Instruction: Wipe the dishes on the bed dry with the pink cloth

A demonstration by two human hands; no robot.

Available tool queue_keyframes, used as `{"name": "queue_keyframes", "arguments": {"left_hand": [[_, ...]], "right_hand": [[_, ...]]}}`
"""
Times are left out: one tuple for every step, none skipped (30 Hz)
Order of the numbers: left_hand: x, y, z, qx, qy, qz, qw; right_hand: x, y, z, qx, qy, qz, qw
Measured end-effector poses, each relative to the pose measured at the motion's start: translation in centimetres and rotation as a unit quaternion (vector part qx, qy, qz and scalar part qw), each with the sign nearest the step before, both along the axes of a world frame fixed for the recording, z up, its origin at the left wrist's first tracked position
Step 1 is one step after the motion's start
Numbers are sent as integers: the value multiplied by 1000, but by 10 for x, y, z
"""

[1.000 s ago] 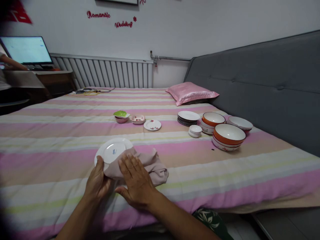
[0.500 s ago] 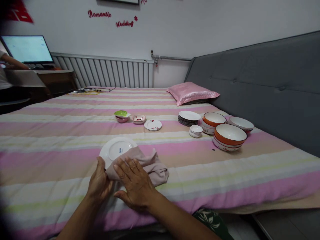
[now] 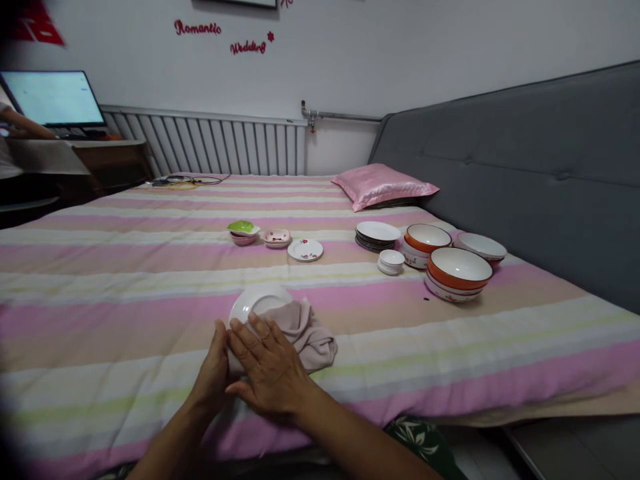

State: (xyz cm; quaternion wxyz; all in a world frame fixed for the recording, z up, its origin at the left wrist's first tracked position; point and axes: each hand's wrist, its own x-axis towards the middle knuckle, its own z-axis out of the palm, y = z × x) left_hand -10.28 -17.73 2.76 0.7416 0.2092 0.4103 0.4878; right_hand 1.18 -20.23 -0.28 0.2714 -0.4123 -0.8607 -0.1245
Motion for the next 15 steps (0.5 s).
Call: {"name": "queue_keyframes", "arguments": {"left_hand": [[0, 0, 0, -1, -1, 4, 1000], [1, 0, 0, -3, -4, 4, 1000], [1, 0, 1, -5, -11, 2, 1000], [1, 0, 2, -6, -21, 3, 1000], [1, 0, 4, -8, -34, 6, 999], [1, 0, 5, -12, -46, 11, 999], [1, 0, 6, -17, -56, 16, 998], [0, 0, 7, -23, -64, 19, 998], [-1, 0, 8, -32, -71, 19, 997], [-2, 1, 8, -42, -78, 16, 996], [-4, 1, 8, -51, -84, 12, 995], [-5, 2, 8, -57, -92, 9, 994], [-7, 3, 9, -59, -100, 7, 993], [-9, 4, 9, -58, -108, 5, 992], [-10, 5, 11, -54, -115, 1, 992]], "right_hand": [[0, 1, 0, 6, 2, 1, 1000], [-1, 2, -1, 14, 4, 2, 1000], [-1, 3, -1, 25, 7, 1, 1000], [-1, 4, -2, 38, 10, -1, 999], [-1, 5, -2, 51, 12, -3, 999], [-1, 6, -3, 62, 11, -6, 998], [-1, 7, -3, 71, 9, -7, 997], [-1, 8, -3, 78, 5, -8, 997], [-1, 9, -3, 83, 1, -6, 997], [0, 9, -3, 87, -3, -5, 996], [0, 9, -2, 92, -6, -5, 996], [0, 9, -1, 96, -9, -6, 995], [1, 8, -1, 101, -12, -6, 995], [1, 8, 0, 105, -15, -8, 994], [2, 8, 0, 108, -17, -10, 994]]}}
